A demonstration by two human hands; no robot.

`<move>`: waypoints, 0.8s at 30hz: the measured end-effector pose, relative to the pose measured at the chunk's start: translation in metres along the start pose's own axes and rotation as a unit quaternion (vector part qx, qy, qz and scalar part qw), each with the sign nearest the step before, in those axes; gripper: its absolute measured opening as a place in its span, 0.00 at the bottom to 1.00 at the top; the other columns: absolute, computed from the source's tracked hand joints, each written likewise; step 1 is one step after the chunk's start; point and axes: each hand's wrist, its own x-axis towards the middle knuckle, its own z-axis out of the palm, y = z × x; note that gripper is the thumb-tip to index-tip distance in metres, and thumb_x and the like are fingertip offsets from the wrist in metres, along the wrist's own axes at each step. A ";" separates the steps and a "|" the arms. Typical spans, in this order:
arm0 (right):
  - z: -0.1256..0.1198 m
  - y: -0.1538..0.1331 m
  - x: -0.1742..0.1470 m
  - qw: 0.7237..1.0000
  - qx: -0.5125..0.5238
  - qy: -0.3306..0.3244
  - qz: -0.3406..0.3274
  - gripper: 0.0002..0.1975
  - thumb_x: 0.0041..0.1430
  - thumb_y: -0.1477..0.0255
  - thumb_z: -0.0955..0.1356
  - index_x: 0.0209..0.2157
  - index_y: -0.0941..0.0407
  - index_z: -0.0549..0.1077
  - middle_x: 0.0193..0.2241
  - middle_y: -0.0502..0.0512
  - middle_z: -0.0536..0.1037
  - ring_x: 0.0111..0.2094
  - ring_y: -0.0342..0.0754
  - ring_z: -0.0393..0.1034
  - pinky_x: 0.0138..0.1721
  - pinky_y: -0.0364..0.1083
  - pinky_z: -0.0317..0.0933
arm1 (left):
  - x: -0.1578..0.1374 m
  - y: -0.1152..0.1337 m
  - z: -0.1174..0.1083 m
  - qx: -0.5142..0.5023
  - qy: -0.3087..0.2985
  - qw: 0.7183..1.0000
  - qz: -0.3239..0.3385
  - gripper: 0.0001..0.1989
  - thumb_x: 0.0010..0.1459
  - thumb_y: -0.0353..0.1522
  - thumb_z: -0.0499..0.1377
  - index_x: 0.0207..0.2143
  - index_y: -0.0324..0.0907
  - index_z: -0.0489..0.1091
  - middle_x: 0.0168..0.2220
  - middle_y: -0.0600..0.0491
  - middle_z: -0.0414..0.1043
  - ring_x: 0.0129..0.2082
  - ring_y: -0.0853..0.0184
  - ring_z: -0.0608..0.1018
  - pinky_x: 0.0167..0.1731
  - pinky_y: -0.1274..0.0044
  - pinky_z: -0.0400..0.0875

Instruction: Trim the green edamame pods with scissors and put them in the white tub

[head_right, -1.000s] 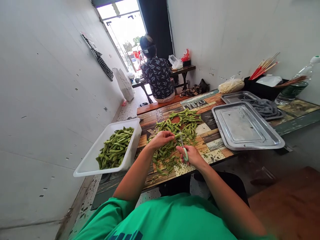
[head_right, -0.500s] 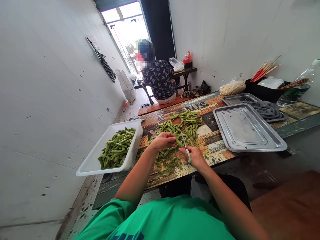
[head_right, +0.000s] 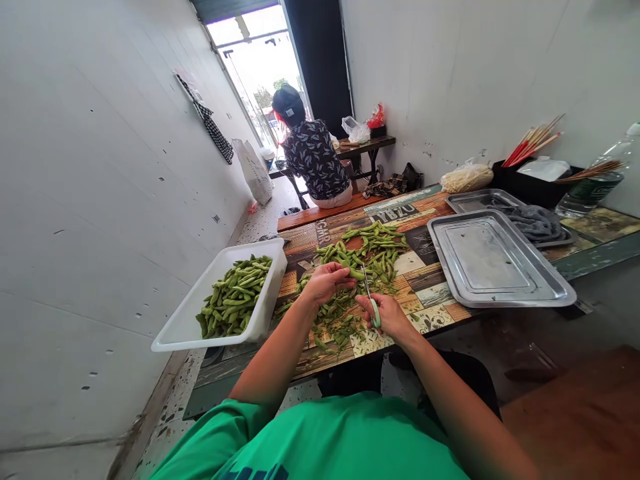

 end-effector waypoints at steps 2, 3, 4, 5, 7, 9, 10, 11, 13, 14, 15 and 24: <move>0.000 0.002 0.001 1.000 -0.015 0.006 -0.009 0.23 0.48 0.49 0.67 0.25 0.57 0.67 0.14 0.45 0.67 0.12 0.40 0.60 0.11 0.39 0.49 | -0.001 -0.003 0.003 -0.001 0.002 1.000 0.002 0.13 0.49 0.27 0.64 0.25 0.37 0.59 0.19 0.55 0.70 0.23 0.69 0.77 0.30 0.76 0.73; 0.001 0.004 0.002 1.000 -0.020 0.013 -0.015 0.23 0.48 0.50 0.67 0.25 0.57 0.68 0.13 0.45 0.66 0.12 0.40 0.60 0.12 0.39 0.49 | -0.002 -0.004 0.004 -0.001 0.001 1.000 0.003 0.14 0.48 0.28 0.64 0.25 0.37 0.59 0.19 0.55 0.69 0.24 0.69 0.77 0.30 0.76 0.73; 0.002 0.006 0.003 0.999 -0.024 0.019 -0.023 0.22 0.49 0.50 0.67 0.24 0.57 0.68 0.11 0.45 0.65 0.11 0.40 0.59 0.12 0.39 0.49 | -0.003 -0.004 0.005 0.001 0.001 1.000 0.003 0.14 0.48 0.28 0.64 0.24 0.38 0.58 0.19 0.56 0.69 0.24 0.69 0.77 0.30 0.76 0.73; 0.002 0.009 0.005 0.999 -0.024 0.025 -0.030 0.22 0.48 0.50 0.68 0.24 0.57 0.68 0.10 0.44 0.64 0.11 0.40 0.59 0.12 0.40 0.49 | -0.004 -0.003 0.005 0.009 0.004 1.000 0.005 0.14 0.48 0.28 0.64 0.24 0.38 0.58 0.19 0.56 0.69 0.24 0.68 0.77 0.30 0.75 0.73; 0.004 0.013 0.007 0.999 -0.007 0.025 -0.030 0.22 0.47 0.51 0.69 0.22 0.57 0.68 0.09 0.44 0.64 0.10 0.39 0.58 0.13 0.39 0.50 | -0.010 0.005 0.000 0.056 0.036 0.997 0.035 0.13 0.48 0.30 0.64 0.25 0.38 0.60 0.20 0.55 0.69 0.24 0.68 0.77 0.31 0.74 0.73; 0.004 0.016 0.009 1.000 0.024 0.013 -0.005 0.22 0.45 0.51 0.70 0.23 0.57 0.68 0.10 0.44 0.65 0.10 0.39 0.58 0.12 0.39 0.49 | -0.020 0.022 -0.015 0.169 0.130 0.970 0.120 0.09 0.49 0.32 0.62 0.28 0.37 0.64 0.24 0.53 0.72 0.26 0.68 0.77 0.33 0.74 0.72; 0.004 0.016 0.010 0.999 0.042 0.011 0.010 0.22 0.45 0.51 0.70 0.24 0.57 0.68 0.11 0.45 0.66 0.11 0.39 0.59 0.11 0.39 0.48 | -0.028 0.034 -0.026 0.244 0.203 0.932 0.173 0.08 0.51 0.33 0.61 0.30 0.38 0.66 0.26 0.52 0.73 0.28 0.67 0.77 0.35 0.73 0.72; 0.003 0.017 0.011 0.998 0.057 0.012 0.023 0.22 0.44 0.51 0.71 0.25 0.57 0.69 0.12 0.45 0.67 0.11 0.39 0.60 0.11 0.38 0.47 | -0.036 0.046 -0.038 0.325 0.285 0.874 0.221 0.08 0.52 0.34 0.59 0.33 0.38 0.68 0.30 0.50 0.74 0.32 0.66 0.77 0.38 0.72 0.71; 0.001 0.016 0.012 0.996 0.075 0.021 0.037 0.22 0.44 0.51 0.71 0.26 0.58 0.69 0.13 0.45 0.68 0.12 0.39 0.61 0.10 0.38 0.45 | -0.052 0.069 -0.061 0.463 0.442 0.728 0.246 0.11 0.55 0.34 0.56 0.40 0.39 0.70 0.38 0.46 0.74 0.42 0.60 0.75 0.46 0.66 0.67; 0.000 0.016 0.013 0.995 0.082 0.024 0.042 0.22 0.44 0.51 0.71 0.27 0.58 0.70 0.14 0.45 0.68 0.12 0.39 0.61 0.10 0.38 0.45 | -0.058 0.077 -0.069 0.512 0.498 0.662 0.229 0.14 0.55 0.34 0.56 0.44 0.40 0.69 0.43 0.43 0.73 0.47 0.56 0.72 0.49 0.63 0.64; 0.000 0.016 0.013 0.995 0.086 0.025 0.047 0.22 0.44 0.52 0.71 0.28 0.58 0.70 0.14 0.45 0.68 0.12 0.39 0.61 0.10 0.38 0.44 | -0.061 0.081 -0.075 0.549 0.535 0.610 0.201 0.18 0.54 0.34 0.56 0.47 0.40 0.68 0.48 0.41 0.70 0.51 0.53 0.69 0.50 0.61 0.62; 0.005 0.012 0.008 0.996 0.063 -0.016 0.057 0.21 0.44 0.52 0.71 0.26 0.57 0.67 0.13 0.45 0.68 0.11 0.39 0.61 0.09 0.37 0.43 | 0.034 0.023 -0.054 0.744 0.196 0.638 0.041 0.13 0.55 0.29 0.53 0.39 0.42 0.75 0.42 0.42 0.75 0.45 0.55 0.73 0.49 0.62 0.56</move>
